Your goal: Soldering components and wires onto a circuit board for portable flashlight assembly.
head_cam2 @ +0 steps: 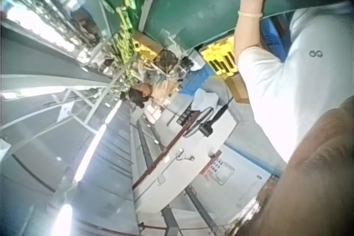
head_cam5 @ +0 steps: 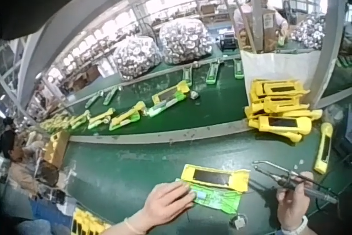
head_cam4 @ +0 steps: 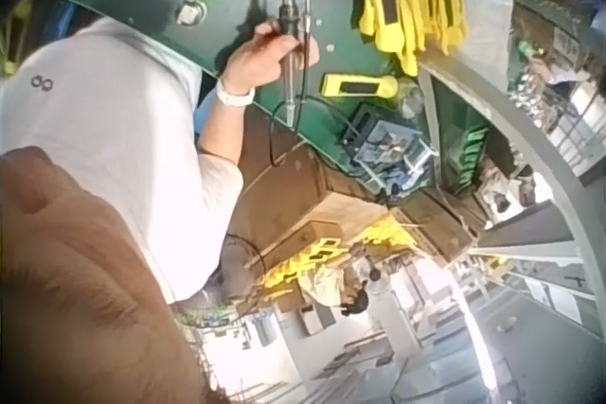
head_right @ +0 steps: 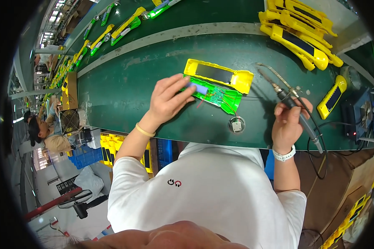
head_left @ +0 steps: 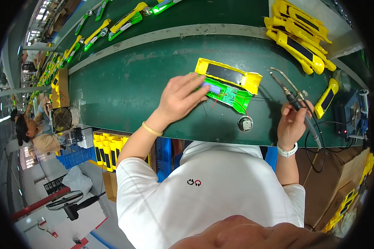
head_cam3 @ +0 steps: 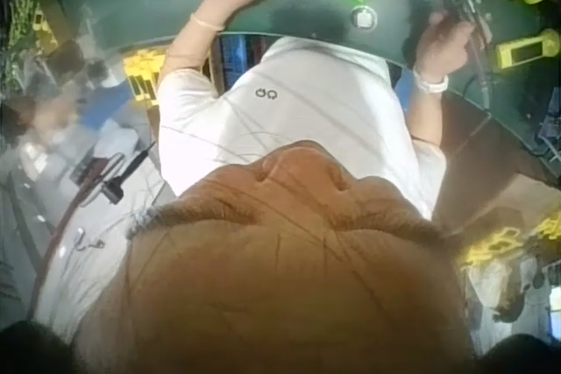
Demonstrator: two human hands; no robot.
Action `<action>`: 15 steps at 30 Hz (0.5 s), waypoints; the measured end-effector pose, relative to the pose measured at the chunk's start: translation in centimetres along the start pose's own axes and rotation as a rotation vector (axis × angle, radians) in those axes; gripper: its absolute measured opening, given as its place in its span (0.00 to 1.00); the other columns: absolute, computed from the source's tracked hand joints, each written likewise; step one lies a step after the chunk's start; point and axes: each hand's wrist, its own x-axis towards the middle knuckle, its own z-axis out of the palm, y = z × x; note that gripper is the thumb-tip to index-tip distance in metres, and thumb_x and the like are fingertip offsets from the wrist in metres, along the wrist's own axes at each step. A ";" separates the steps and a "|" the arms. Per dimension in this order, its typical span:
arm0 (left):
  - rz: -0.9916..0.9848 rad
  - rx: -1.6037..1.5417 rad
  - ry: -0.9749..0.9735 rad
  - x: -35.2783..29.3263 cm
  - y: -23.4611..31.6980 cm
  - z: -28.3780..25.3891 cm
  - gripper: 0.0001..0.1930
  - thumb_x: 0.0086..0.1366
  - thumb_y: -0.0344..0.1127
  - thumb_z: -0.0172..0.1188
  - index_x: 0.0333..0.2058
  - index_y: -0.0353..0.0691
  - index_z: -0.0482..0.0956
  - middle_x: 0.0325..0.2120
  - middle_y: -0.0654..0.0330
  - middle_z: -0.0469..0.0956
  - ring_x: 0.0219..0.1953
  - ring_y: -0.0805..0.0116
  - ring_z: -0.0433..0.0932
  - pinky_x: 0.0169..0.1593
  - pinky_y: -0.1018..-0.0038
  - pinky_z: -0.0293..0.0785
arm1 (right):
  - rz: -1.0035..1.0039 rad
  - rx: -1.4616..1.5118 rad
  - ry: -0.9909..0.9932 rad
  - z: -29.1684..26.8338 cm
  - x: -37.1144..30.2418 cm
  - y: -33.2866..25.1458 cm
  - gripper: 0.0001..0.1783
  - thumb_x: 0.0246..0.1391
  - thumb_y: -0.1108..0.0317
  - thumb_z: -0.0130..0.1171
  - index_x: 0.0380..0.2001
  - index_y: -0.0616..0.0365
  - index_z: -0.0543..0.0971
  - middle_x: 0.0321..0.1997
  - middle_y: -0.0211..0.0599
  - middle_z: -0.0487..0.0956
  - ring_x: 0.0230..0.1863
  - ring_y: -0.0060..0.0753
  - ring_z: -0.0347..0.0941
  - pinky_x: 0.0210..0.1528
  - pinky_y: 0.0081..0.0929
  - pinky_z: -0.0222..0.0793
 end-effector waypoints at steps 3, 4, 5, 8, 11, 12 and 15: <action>0.043 -0.123 0.049 1.0 1.6 1.3 0.16 0.45 0.33 0.66 0.36 0.44 0.80 0.38 0.61 0.77 0.38 0.63 0.75 0.37 0.71 0.70 | 0.033 -0.035 -0.034 0.5 -1.5 0.3 0.14 0.57 0.63 0.51 0.43 0.57 0.62 0.32 0.36 0.69 0.24 0.25 0.65 0.25 0.20 0.61; -0.014 -0.278 0.033 0.7 1.8 1.8 0.14 0.45 0.31 0.66 0.35 0.43 0.80 0.36 0.61 0.77 0.37 0.64 0.75 0.37 0.71 0.70 | 0.068 -0.065 -0.093 0.5 -1.9 0.1 0.16 0.56 0.63 0.52 0.41 0.58 0.62 0.31 0.36 0.69 0.22 0.25 0.65 0.23 0.19 0.61; -0.070 -0.433 0.016 0.8 2.0 2.2 0.13 0.45 0.30 0.66 0.33 0.43 0.81 0.33 0.62 0.78 0.35 0.65 0.75 0.37 0.72 0.70 | 0.073 -0.063 -0.092 0.7 -2.2 0.2 0.16 0.55 0.62 0.54 0.40 0.58 0.62 0.30 0.36 0.69 0.20 0.24 0.64 0.22 0.18 0.60; -0.182 -0.539 -0.023 2.0 2.5 1.9 0.07 0.47 0.30 0.66 0.28 0.43 0.80 0.27 0.64 0.77 0.30 0.65 0.74 0.35 0.71 0.68 | 0.139 -0.034 -0.082 2.0 -2.6 -0.7 0.18 0.53 0.64 0.57 0.40 0.57 0.61 0.30 0.35 0.68 0.20 0.23 0.64 0.21 0.19 0.62; -0.221 -0.511 -0.120 3.0 2.7 1.7 0.06 0.47 0.31 0.65 0.26 0.45 0.80 0.23 0.64 0.74 0.29 0.65 0.72 0.34 0.70 0.67 | 0.176 -0.089 -0.131 1.7 -2.9 -0.5 0.17 0.52 0.68 0.58 0.37 0.56 0.59 0.29 0.33 0.67 0.19 0.20 0.64 0.19 0.16 0.63; -0.222 -0.470 -0.153 3.2 2.8 1.7 0.05 0.48 0.32 0.65 0.26 0.45 0.79 0.22 0.65 0.73 0.28 0.64 0.71 0.34 0.70 0.67 | 0.184 -0.113 -0.111 2.0 -2.8 -0.5 0.17 0.52 0.69 0.58 0.36 0.55 0.59 0.28 0.32 0.66 0.19 0.18 0.64 0.19 0.15 0.62; -0.252 -0.394 -0.162 3.5 3.1 1.7 0.04 0.48 0.31 0.65 0.25 0.45 0.79 0.21 0.64 0.72 0.29 0.64 0.71 0.33 0.70 0.67 | 0.199 -0.128 -0.121 1.8 -2.5 -0.6 0.16 0.51 0.70 0.58 0.35 0.56 0.59 0.26 0.31 0.67 0.19 0.17 0.64 0.19 0.15 0.62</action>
